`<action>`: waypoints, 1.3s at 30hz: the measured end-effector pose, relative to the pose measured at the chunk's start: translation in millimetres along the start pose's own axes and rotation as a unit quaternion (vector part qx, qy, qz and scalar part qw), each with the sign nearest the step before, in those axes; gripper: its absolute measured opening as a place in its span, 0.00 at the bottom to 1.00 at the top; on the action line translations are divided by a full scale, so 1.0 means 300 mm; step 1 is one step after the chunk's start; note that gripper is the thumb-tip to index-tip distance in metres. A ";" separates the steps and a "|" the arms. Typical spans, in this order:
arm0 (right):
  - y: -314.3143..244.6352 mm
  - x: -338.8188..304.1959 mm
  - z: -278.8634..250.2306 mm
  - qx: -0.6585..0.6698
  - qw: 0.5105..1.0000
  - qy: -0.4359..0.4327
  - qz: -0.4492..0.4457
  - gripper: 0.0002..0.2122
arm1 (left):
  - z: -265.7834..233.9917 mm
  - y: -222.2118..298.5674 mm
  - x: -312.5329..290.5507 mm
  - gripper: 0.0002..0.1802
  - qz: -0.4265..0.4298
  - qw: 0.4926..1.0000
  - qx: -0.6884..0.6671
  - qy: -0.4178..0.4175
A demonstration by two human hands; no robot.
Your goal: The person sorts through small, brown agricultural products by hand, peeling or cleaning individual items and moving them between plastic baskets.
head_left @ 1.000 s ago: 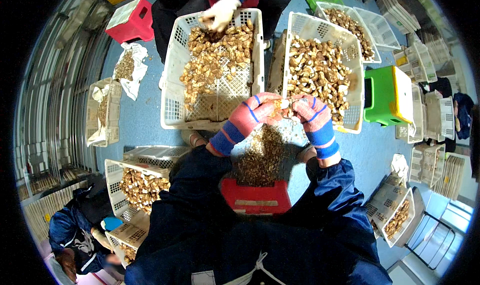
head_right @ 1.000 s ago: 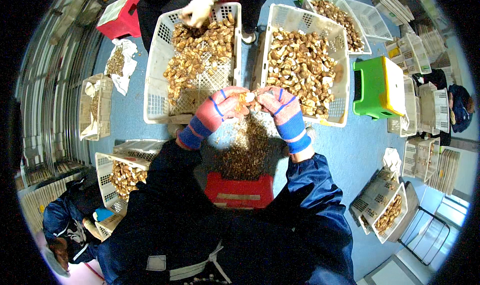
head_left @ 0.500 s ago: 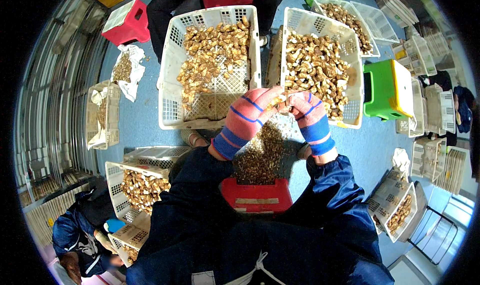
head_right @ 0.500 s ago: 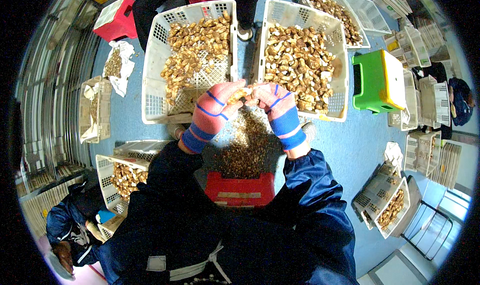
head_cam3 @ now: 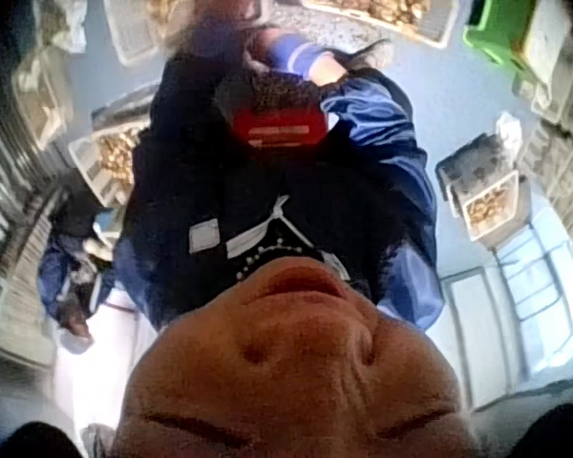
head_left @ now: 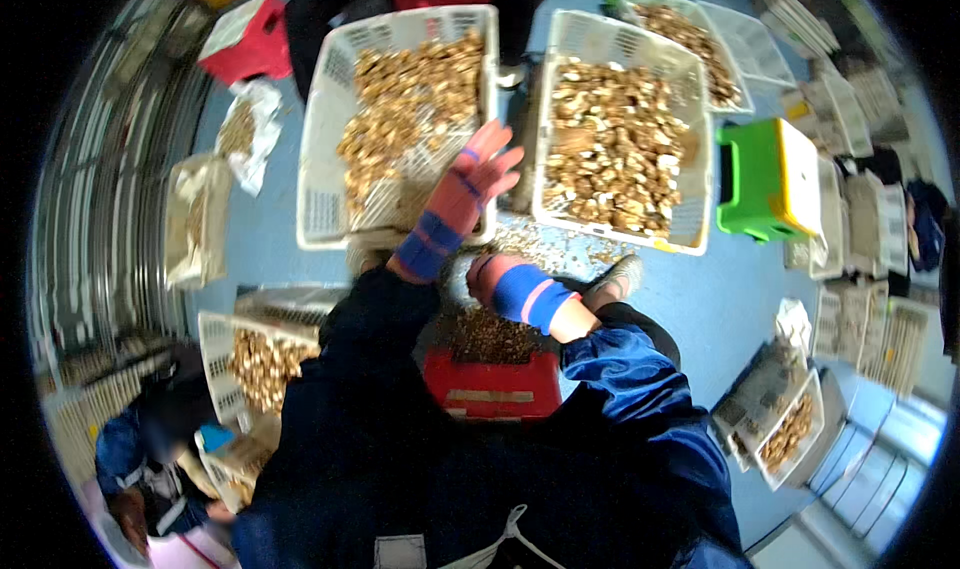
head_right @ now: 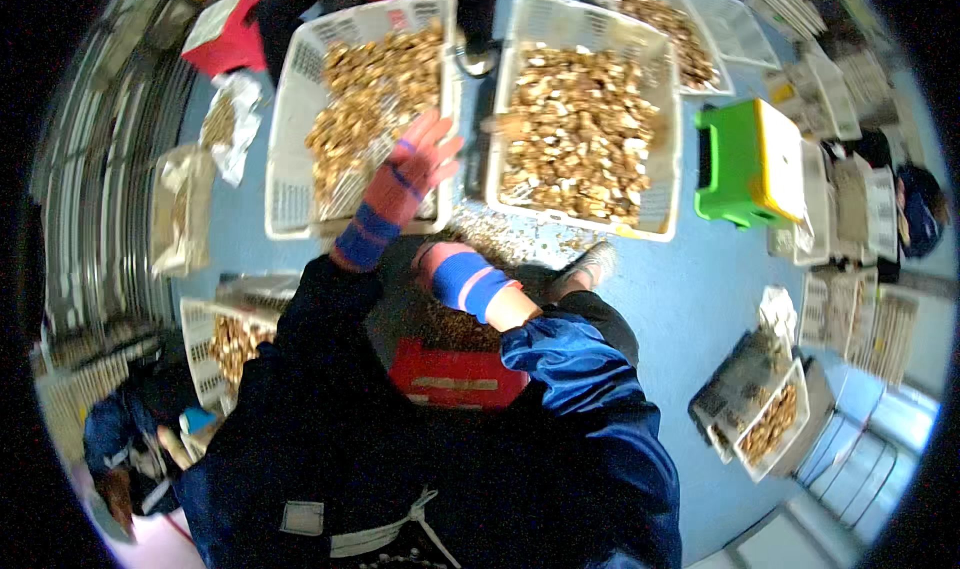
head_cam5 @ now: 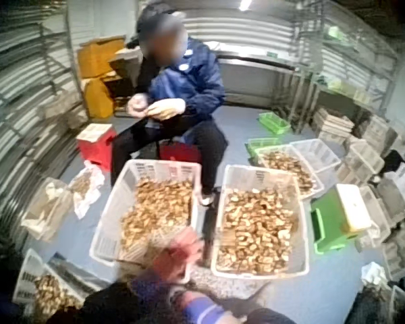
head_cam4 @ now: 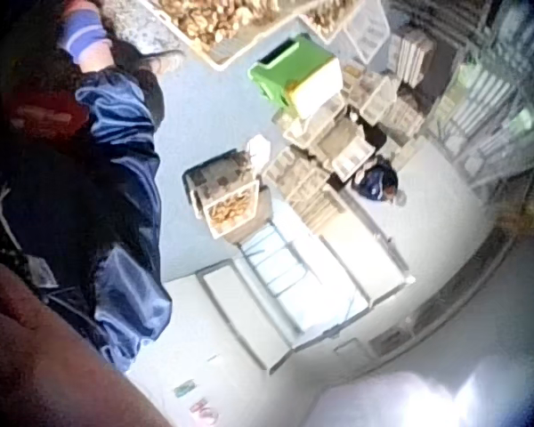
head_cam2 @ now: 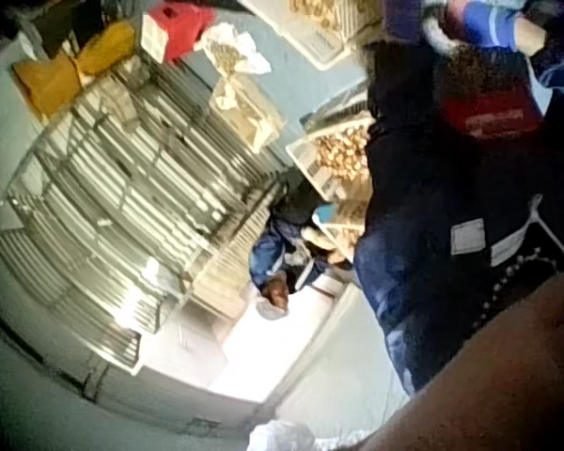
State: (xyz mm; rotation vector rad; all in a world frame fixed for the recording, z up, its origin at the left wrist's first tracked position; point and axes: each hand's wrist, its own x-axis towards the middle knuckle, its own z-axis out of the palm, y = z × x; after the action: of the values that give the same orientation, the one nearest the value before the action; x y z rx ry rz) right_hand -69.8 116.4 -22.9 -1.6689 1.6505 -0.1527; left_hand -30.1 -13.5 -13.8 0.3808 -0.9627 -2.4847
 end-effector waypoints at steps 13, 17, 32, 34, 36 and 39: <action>0.008 0.064 0.059 -0.097 0.990 0.062 -0.086 0.05 | -0.878 0.303 -0.057 0.14 -0.196 0.803 0.456 0.330; 0.030 0.063 0.031 -0.090 0.992 0.049 -0.068 0.04 | -0.944 0.136 0.068 0.20 -0.130 0.569 0.775 0.243; 0.053 -0.004 0.041 -0.026 0.995 0.076 -0.066 0.02 | -1.019 0.071 0.073 0.44 -0.231 0.555 0.719 0.349; 0.087 -0.011 0.044 -0.023 0.992 0.113 -0.054 0.01 | -0.909 0.036 0.135 0.52 -0.248 0.524 0.725 0.372; 0.076 -0.016 0.044 -0.013 0.990 0.126 -0.055 0.01 | -0.889 0.040 0.145 0.54 -0.234 0.527 0.711 0.401; 0.052 -0.022 0.024 -0.073 0.993 0.088 -0.004 0.02 | -0.931 0.026 0.161 0.52 -0.229 0.521 0.698 0.434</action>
State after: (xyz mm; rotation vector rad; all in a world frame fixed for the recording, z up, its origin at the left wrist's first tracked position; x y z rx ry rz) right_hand -79.1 127.5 -34.1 -1.8153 1.8250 -0.1911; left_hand 43.3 -200.5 -213.6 2.2435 -2.1897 -0.6965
